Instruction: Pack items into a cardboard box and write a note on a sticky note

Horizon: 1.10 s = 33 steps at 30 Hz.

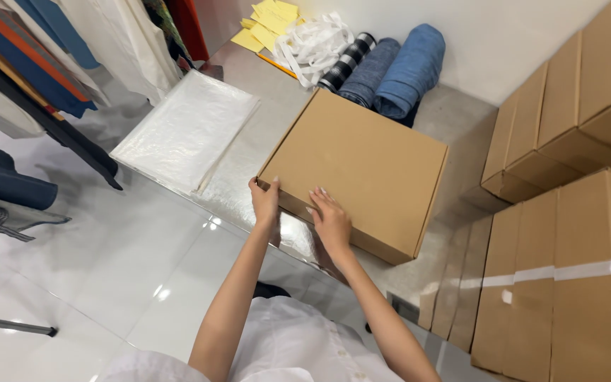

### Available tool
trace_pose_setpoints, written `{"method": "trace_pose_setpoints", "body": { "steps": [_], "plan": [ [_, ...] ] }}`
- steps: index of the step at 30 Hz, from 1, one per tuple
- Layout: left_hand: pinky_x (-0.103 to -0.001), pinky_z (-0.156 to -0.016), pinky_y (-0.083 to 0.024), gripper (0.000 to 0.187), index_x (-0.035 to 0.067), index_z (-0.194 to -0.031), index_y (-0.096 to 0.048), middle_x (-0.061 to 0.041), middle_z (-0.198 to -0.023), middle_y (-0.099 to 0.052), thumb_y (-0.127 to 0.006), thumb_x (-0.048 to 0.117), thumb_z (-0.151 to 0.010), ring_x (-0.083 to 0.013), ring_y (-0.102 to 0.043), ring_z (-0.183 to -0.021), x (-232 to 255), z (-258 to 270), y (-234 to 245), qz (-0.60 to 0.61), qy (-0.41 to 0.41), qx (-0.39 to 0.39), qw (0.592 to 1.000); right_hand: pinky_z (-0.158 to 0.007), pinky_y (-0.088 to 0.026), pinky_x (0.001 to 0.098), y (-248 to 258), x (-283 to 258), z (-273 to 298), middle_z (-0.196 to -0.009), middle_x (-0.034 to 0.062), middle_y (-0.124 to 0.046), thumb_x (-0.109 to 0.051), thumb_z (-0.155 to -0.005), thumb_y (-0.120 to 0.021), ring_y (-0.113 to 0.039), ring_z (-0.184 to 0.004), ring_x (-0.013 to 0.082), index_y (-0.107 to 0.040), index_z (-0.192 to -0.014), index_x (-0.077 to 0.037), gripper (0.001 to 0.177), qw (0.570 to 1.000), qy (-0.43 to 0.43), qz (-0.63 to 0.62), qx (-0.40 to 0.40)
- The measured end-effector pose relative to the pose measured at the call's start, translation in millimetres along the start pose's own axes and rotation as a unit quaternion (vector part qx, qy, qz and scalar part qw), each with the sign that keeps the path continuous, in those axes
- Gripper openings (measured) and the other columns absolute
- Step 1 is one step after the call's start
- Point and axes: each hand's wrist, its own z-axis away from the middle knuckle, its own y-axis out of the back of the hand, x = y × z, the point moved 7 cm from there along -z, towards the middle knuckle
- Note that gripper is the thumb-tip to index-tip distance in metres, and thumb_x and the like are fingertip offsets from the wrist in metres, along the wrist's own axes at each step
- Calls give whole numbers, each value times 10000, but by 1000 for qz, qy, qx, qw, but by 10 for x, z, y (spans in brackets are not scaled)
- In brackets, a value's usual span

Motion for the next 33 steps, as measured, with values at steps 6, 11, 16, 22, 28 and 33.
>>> {"method": "trace_pose_setpoints", "body": {
  "steps": [6,11,16,22,28,33],
  "plan": [
    [-493,-1033,-492,442,67,-1360,-577,-213,-1411,-579,-614,272,-971,-380,-606,-1266,734,137,385,52,-125,-48,990,-869,-579,288,406,-522,-547,-1002,-4,-799,-296,-930,-752,-752,-1002,158,-792,-1074,-216,170,941,-159,-296,-29],
    [-383,-931,-542,288,90,-1199,-671,-108,-1244,-707,-576,284,-1009,-237,-683,-1125,1102,260,946,170,-90,-27,981,-860,-566,294,131,-959,-1094,-967,34,-795,-220,-957,-718,-747,-969,144,-781,-1047,-165,123,923,-123,-361,-45],
    [-336,-921,-543,261,100,-1153,-687,-84,-1198,-734,-566,287,-1018,-196,-697,-1104,1449,-62,1268,197,-77,-21,977,-891,-554,327,-112,-1232,-1609,-951,86,-779,-129,-963,-646,-723,-961,169,-759,-1013,-86,131,908,-122,-394,-67],
    [-346,-920,-540,273,95,-1145,-696,-100,-1161,-739,-559,299,-1027,-212,-694,-1084,1833,-1162,1453,150,-81,-66,983,-855,-544,248,-627,-833,-2554,-802,29,-736,-165,-935,-564,-676,-860,92,-726,-887,-132,172,923,-152,-351,-28],
    [-338,-941,-529,295,78,-1145,-688,-107,-1176,-726,-537,305,-1034,-220,-685,-1108,2385,-2249,1557,152,-67,-85,982,-818,-566,324,-1333,-242,-3768,-836,87,-752,-180,-926,-571,-709,-886,203,-752,-878,-133,193,954,-157,-256,2],
    [-361,-961,-532,286,76,-1136,-703,-130,-1166,-735,-573,304,-1023,-239,-697,-1110,2776,-2996,1612,132,-69,-114,982,-841,-559,427,-1947,283,-4597,-1137,108,-749,-74,-918,-639,-712,-999,280,-701,-1203,-101,293,996,-82,-19,-26]
  ]
}}
